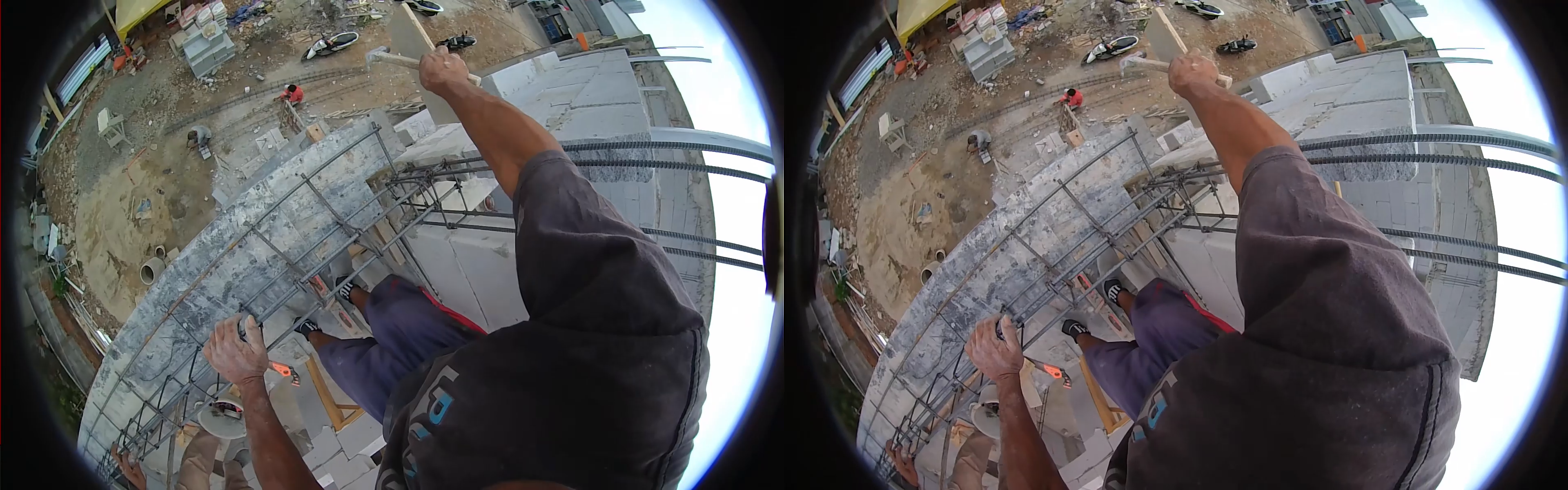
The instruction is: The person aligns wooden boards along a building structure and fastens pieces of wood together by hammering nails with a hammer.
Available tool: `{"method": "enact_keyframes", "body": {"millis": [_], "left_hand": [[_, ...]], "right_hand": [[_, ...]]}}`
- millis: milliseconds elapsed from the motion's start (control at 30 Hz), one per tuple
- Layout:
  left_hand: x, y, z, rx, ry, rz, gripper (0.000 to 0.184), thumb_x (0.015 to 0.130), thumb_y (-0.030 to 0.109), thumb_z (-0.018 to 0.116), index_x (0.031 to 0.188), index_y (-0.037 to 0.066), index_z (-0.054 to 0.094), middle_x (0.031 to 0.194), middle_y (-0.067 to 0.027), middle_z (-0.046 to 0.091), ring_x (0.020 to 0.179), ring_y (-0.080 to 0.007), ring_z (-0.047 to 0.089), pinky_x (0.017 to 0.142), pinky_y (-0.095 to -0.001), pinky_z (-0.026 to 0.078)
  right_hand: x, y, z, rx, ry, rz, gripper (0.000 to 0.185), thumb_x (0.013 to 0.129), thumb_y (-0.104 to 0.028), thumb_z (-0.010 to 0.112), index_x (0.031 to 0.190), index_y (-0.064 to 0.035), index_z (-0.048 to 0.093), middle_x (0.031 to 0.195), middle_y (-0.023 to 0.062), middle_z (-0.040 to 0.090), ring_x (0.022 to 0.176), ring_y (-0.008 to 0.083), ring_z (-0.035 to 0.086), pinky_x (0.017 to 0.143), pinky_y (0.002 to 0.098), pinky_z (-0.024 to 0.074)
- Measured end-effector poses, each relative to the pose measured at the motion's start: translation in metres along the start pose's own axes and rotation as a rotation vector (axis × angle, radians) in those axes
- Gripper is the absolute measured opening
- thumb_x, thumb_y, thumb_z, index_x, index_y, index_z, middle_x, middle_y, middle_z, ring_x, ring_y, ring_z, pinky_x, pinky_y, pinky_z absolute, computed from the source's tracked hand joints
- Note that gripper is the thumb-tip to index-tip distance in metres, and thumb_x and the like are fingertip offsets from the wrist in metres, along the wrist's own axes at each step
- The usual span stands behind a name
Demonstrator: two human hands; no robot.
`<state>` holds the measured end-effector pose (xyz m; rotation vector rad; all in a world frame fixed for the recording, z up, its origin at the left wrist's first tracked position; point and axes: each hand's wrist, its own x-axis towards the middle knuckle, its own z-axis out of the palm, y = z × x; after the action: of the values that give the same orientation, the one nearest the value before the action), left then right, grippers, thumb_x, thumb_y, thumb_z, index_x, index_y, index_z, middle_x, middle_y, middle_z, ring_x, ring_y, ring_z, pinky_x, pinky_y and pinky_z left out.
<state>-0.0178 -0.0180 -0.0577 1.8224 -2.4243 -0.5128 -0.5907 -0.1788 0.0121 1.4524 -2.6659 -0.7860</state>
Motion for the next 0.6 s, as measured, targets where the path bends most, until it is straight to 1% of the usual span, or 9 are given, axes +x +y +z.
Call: {"method": "enact_keyframes", "body": {"millis": [100,167,233,300,367,433,467,500,600], "left_hand": [[-0.001,-0.001,0.004,0.011,0.036,0.022,0.029,0.093,0.039,0.061,0.100,0.013,0.070,0.098,-0.0070,0.068,0.094,-0.0300,0.064,0.086,-0.0445,0.043],[-0.002,-0.002,0.006,0.016,0.051,0.024,0.029,0.091,0.039,0.062,0.100,0.013,0.071,0.097,-0.0066,0.068,0.093,-0.0298,0.064,0.085,-0.0441,0.043],[-0.002,-0.004,0.007,0.030,0.041,0.013,0.030,0.091,0.040,0.062,0.100,0.012,0.071,0.097,-0.0069,0.069,0.094,-0.0300,0.064,0.085,-0.0438,0.043],[-0.004,-0.002,0.006,0.042,0.040,0.012,0.031,0.092,0.040,0.060,0.100,0.012,0.071,0.098,-0.0071,0.069,0.094,-0.0301,0.065,0.086,-0.0435,0.044],[-0.004,-0.004,0.008,0.052,0.034,0.012,0.032,0.093,0.041,0.058,0.102,0.013,0.072,0.100,-0.0072,0.070,0.096,-0.0298,0.065,0.087,-0.0435,0.044],[-0.005,-0.005,0.012,0.027,0.095,0.038,0.034,0.094,0.042,0.057,0.104,0.013,0.072,0.101,-0.0069,0.070,0.097,-0.0294,0.065,0.087,-0.0438,0.044],[-0.005,-0.005,0.011,0.015,0.124,0.050,0.034,0.095,0.043,0.056,0.105,0.014,0.071,0.102,-0.0068,0.070,0.097,-0.0292,0.065,0.087,-0.0439,0.044],[-0.005,-0.005,0.007,-0.029,0.046,0.018,0.038,0.095,0.043,0.057,0.114,0.013,0.070,0.109,-0.0080,0.071,0.102,-0.0320,0.065,0.091,-0.0438,0.044],[-0.012,-0.042,0.037,0.206,0.173,0.243,0.046,0.097,0.044,0.055,0.126,0.010,0.064,0.115,-0.0122,0.070,0.110,-0.0341,0.063,0.098,-0.0475,0.044]], "right_hand": [[0.013,0.000,-0.017,0.078,0.101,-0.043,0.035,0.096,-0.020,0.048,0.120,-0.0115,0.071,0.133,0.0139,0.061,0.119,0.0335,0.063,0.097,0.0400,0.0531],[-0.002,-0.016,-0.044,0.247,0.140,-0.049,0.035,0.093,-0.021,0.051,0.119,-0.0091,0.071,0.133,0.0154,0.060,0.120,0.0345,0.062,0.098,0.0421,0.0523],[-0.003,-0.035,-0.054,0.423,0.104,-0.009,0.034,0.090,-0.023,0.055,0.113,-0.0063,0.073,0.125,0.0171,0.066,0.113,0.0336,0.066,0.095,0.0428,0.0538],[-0.031,-0.058,-0.078,0.688,0.008,0.021,0.031,0.086,-0.025,0.062,0.103,-0.0038,0.076,0.105,0.0194,0.073,0.100,0.0321,0.071,0.087,0.0420,0.0561],[-0.063,-0.076,-0.075,1.120,-0.098,-0.099,0.027,0.082,-0.023,0.066,0.095,-0.0023,0.077,0.088,0.0217,0.073,0.088,0.0297,0.073,0.078,0.0393,0.0568],[-0.123,-0.094,-0.074,1.456,-0.085,-0.219,0.023,0.079,-0.019,0.069,0.093,-0.0015,0.077,0.081,0.0183,0.073,0.078,0.0251,0.072,0.072,0.0372,0.0555],[-0.159,-0.098,-0.083,1.595,-0.199,-0.255,0.021,0.077,-0.015,0.069,0.092,-0.0013,0.076,0.078,0.0132,0.071,0.071,0.0207,0.068,0.070,0.0358,0.0543],[-0.192,-0.102,-0.087,1.679,-0.307,-0.254,0.021,0.076,-0.010,0.070,0.094,-0.0002,0.075,0.079,0.0091,0.069,0.070,0.0191,0.065,0.066,0.0356,0.0556],[-0.280,-0.101,-0.088,1.883,-0.775,-0.245,0.025,0.080,-0.012,0.073,0.103,-0.0009,0.070,0.091,0.0065,0.065,0.077,0.0170,0.064,0.062,0.0328,0.0571]]}}
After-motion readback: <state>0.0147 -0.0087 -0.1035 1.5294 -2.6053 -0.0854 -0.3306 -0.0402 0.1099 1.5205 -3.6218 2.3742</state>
